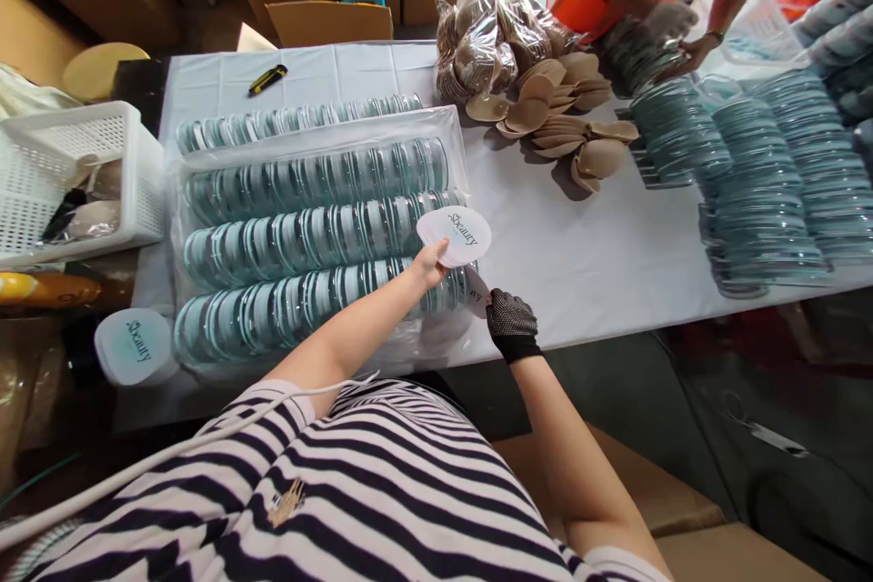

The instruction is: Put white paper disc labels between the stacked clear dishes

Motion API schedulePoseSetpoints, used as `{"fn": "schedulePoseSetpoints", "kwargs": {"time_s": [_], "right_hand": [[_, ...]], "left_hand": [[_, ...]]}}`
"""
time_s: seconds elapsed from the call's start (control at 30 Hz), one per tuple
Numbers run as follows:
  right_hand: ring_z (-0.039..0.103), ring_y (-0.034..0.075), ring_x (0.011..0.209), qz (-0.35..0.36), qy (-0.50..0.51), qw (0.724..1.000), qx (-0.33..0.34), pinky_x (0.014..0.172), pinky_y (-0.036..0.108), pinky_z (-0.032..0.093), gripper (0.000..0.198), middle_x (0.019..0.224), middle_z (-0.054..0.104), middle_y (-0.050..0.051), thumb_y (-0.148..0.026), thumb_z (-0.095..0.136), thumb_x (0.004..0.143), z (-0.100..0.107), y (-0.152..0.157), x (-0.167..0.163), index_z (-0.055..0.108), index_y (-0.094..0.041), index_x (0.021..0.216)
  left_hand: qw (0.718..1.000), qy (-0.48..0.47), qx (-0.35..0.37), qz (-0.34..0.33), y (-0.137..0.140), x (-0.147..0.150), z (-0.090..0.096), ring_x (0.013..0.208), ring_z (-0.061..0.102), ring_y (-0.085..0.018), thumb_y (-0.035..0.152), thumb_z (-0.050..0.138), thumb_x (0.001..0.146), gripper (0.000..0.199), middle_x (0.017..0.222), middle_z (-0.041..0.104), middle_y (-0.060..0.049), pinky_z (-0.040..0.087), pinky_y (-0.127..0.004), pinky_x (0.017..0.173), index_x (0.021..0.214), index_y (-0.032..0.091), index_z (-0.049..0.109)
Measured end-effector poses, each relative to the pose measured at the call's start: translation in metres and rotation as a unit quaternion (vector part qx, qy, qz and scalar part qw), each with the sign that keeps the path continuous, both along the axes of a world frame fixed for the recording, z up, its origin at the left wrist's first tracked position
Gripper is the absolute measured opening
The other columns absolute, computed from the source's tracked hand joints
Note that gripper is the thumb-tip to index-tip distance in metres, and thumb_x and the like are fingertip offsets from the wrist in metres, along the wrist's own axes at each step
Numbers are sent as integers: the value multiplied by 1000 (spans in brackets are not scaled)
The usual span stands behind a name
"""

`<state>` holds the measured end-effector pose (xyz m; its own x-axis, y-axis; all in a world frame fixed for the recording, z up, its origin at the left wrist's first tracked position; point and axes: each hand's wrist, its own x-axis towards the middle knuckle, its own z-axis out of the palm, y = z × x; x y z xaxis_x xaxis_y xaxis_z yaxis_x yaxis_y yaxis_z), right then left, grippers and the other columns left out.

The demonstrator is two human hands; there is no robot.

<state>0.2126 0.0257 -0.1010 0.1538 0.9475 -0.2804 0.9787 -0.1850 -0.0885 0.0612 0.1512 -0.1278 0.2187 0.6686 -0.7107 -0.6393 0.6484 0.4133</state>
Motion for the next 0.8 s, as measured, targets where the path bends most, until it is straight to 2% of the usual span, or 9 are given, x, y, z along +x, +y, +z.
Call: {"fn": "schedulePoseSetpoints", "kwargs": {"time_s": [0.1, 0.2, 0.3, 0.4, 0.63, 0.8], "right_hand": [[60, 17, 76, -82, 48, 995, -15, 62, 27, 26, 22, 92, 69, 7, -32, 44, 98, 3, 6, -8, 61, -19, 107], [55, 14, 72, -114, 88, 990, -1, 61, 26, 23, 22, 88, 68, 5, -34, 44, 98, -3, 14, -17, 61, -18, 101], [50, 13, 69, -95, 85, 991, 36, 61, 26, 21, 30, 86, 67, 5, -36, 39, 101, -9, 11, -18, 62, -17, 96], [47, 12, 67, -58, 66, 995, 36, 60, 27, 18, 30, 85, 66, 5, -35, 39, 101, -9, 7, -15, 63, -17, 94], [54, 13, 73, -49, 69, 996, 5, 60, 28, 19, 24, 93, 70, 5, -31, 42, 99, -8, 23, -18, 64, -20, 100], [60, 15, 74, -56, 59, 995, -50, 61, 27, 26, 31, 92, 71, 8, -33, 37, 101, -13, 17, -27, 65, -20, 106]], "left_hand": [[1000, -4, -25, 2, 0, 2, 0, 120, 64, -27, 15, 67, 85, 35, 124, 69, -15, 53, -42, 103, 120, 13, 65], [1000, -10, -26, 4, 0, 2, -1, 114, 67, -27, 14, 64, 87, 35, 125, 69, -16, 53, -44, 103, 121, 12, 64], [1000, -11, -26, 1, 0, 2, -1, 113, 68, -27, 14, 61, 89, 34, 124, 69, -17, 53, -45, 103, 122, 11, 64], [1000, -10, -28, -4, 0, 2, 0, 115, 67, -27, 14, 61, 89, 34, 123, 70, -16, 53, -44, 104, 122, 11, 64], [1000, 2, -24, -5, -2, 0, 4, 122, 62, -28, 14, 63, 88, 35, 131, 65, -15, 51, -44, 107, 123, 12, 64], [1000, -6, -20, -6, -3, -1, 5, 121, 63, -28, 14, 66, 86, 38, 129, 67, -14, 52, -45, 106, 123, 13, 64]]}}
